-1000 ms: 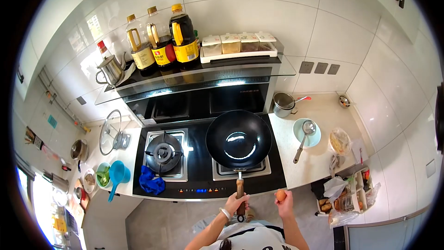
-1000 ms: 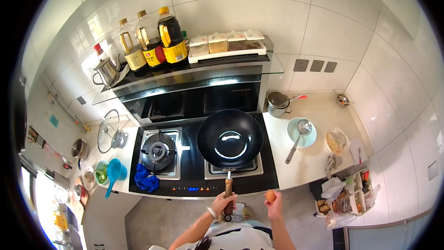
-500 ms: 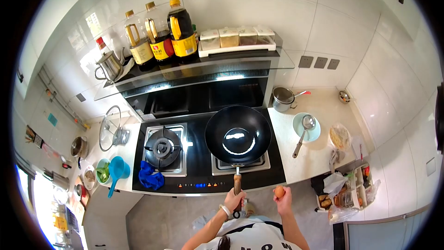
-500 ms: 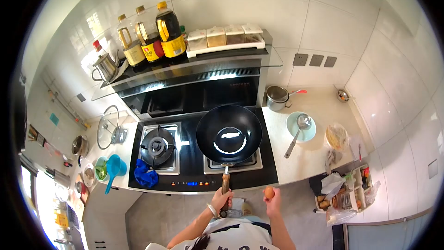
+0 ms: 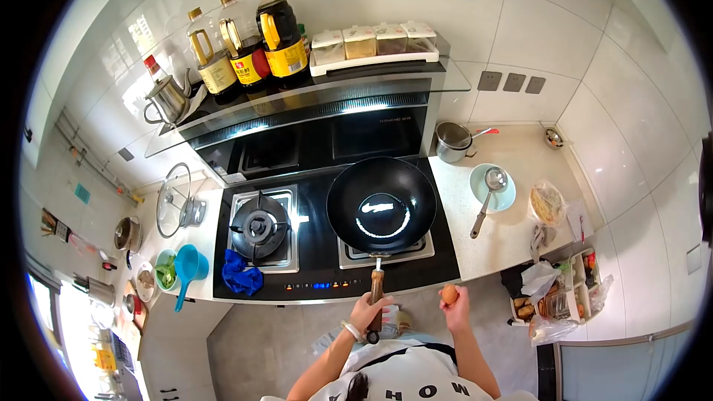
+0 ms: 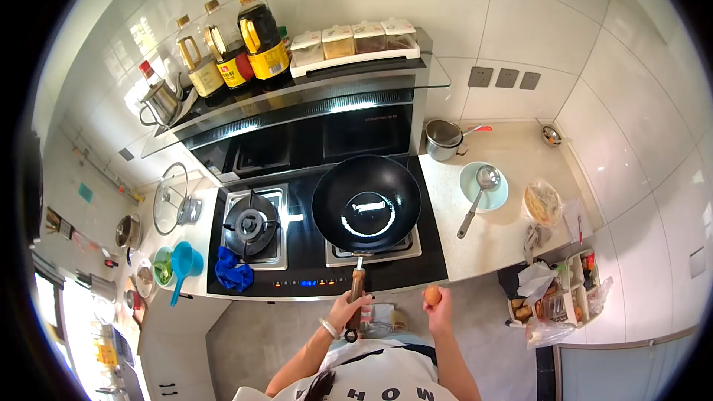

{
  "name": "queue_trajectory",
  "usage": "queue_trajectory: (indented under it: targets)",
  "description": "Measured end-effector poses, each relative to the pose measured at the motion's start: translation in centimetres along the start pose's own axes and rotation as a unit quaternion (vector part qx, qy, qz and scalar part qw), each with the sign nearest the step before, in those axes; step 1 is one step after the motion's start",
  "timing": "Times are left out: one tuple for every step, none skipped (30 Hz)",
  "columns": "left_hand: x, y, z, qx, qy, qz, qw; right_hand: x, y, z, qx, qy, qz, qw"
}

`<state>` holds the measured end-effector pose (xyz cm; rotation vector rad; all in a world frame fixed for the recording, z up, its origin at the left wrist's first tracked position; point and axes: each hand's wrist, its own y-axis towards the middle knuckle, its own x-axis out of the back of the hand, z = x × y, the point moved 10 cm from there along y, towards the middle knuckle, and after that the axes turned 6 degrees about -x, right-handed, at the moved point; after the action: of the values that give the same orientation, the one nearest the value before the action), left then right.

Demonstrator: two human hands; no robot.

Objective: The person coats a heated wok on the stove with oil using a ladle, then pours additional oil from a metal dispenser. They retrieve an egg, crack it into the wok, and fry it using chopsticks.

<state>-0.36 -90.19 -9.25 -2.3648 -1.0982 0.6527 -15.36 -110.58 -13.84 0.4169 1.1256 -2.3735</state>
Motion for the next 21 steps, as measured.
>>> queue_trajectory:
  targets:
    - [0.14,0.09,0.36,0.006,0.004,0.009,1.000,0.09,0.24,-0.09,-0.002,-0.003,0.002,1.000]
    - [0.14,0.12,0.65,0.012,0.008,0.018,1.000,0.01,0.29,-0.11,-0.003,-0.007,0.005,1.000]
    - [0.18,0.15,0.80,0.011,0.008,0.018,1.000,-0.03,0.33,-0.07,-0.002,-0.006,0.005,1.000]
    - [0.14,0.13,1.14,0.018,0.004,0.020,1.000,-0.04,0.35,-0.14,-0.005,-0.010,0.007,1.000]
    - [-0.01,0.03,1.19,0.026,0.001,0.021,0.999,-0.07,0.34,-0.22,-0.008,-0.013,0.008,1.000]
    - [-0.21,-0.03,1.05,0.025,0.000,0.021,0.999,-0.02,0.45,-0.32,-0.008,-0.014,0.009,1.000]
    - [-0.45,-0.16,1.06,0.032,-0.008,0.018,0.999,0.13,0.67,-0.55,-0.010,-0.012,0.007,1.000]
    - [-0.61,-0.27,1.02,0.038,-0.015,0.016,0.999,0.20,0.84,-0.70,-0.013,-0.011,0.006,1.000]
    - [-0.63,-0.23,0.98,0.037,-0.016,0.016,0.999,0.18,0.94,-0.73,-0.012,-0.011,0.006,1.000]
    - [-0.65,-0.20,1.00,0.037,-0.013,0.015,0.999,0.16,1.03,-0.76,-0.012,-0.011,0.008,1.000]
    - [-0.68,-0.16,1.03,0.037,-0.010,0.015,0.999,0.20,1.11,-0.78,-0.013,-0.010,0.009,1.000]
    - [-0.69,-0.12,1.10,0.037,-0.010,0.015,0.999,0.21,1.11,-0.75,-0.012,-0.010,0.009,1.000]
    - [-0.61,-0.08,1.12,0.034,-0.009,0.014,0.999,0.18,1.11,-0.73,-0.011,-0.008,0.009,1.000]
    - [-0.52,-0.06,1.12,0.031,-0.009,0.013,0.999,0.06,1.04,-0.67,-0.011,-0.006,0.010,1.000]
    - [-0.48,-0.08,1.13,0.031,-0.008,0.013,0.999,0.00,0.95,-0.62,-0.011,-0.006,0.010,1.000]
    - [-0.44,-0.10,1.13,0.032,-0.011,0.012,0.999,0.01,0.83,-0.54,-0.011,-0.009,0.008,1.000]
    - [-0.42,-0.08,1.13,0.032,-0.014,0.012,0.999,0.01,0.77,-0.45,-0.010,-0.012,0.006,1.000]
    - [-0.36,-0.01,1.21,0.032,-0.014,0.012,0.999,0.10,0.83,-0.42,-0.010,-0.012,0.006,1.000]
    - [-0.32,0.07,1.30,0.030,-0.018,0.015,0.999,0.19,0.90,-0.48,-0.010,-0.013,0.008,1.000]
    - [-0.31,0.11,1.34,0.028,-0.022,0.018,0.999,0.20,0.91,-0.51,-0.011,-0.014,0.011,1.000]
    - [-0.31,0.12,1.34,0.028,-0.022,0.018,0.999,0.27,0.94,-0.57,-0.011,-0.014,0.011,1.000]
